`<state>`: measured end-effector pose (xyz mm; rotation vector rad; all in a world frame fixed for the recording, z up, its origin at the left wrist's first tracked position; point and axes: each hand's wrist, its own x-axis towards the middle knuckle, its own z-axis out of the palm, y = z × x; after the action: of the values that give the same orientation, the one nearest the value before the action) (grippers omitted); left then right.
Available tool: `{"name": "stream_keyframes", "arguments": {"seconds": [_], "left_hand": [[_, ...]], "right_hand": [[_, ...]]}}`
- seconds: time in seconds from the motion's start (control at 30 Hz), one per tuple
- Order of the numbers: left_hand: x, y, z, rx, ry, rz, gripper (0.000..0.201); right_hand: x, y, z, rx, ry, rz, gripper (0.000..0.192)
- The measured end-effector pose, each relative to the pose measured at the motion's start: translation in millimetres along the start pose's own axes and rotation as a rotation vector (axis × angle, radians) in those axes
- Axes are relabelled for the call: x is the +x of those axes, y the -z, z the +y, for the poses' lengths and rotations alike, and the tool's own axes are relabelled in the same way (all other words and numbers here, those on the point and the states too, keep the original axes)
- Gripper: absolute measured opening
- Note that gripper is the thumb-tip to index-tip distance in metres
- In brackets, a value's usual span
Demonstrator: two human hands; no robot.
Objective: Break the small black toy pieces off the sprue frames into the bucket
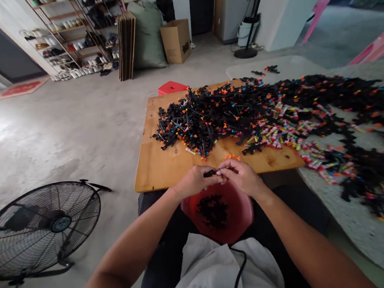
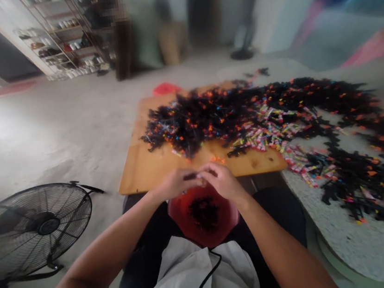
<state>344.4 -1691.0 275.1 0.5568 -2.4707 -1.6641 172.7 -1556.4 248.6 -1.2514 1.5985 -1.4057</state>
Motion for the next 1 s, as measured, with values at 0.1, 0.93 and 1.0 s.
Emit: {"name": "stream_keyframes", "arguments": {"seconds": [0.1,0.93,1.0], "left_hand": [[-1,-2.9,1,-0.052,0.072,0.047,0.051],[75,24.7,-36,0.665,0.129,0.557,0.048],[82,20.4,-27,0.672,0.197,0.519,0.048]], "right_hand": [[-4,-3,-4,-0.014,0.004,0.005,0.022],[60,6,-3,-0.921,-0.1,0.084,0.024],[78,-1,-4,-1.016,-0.125,0.097,0.027]]}}
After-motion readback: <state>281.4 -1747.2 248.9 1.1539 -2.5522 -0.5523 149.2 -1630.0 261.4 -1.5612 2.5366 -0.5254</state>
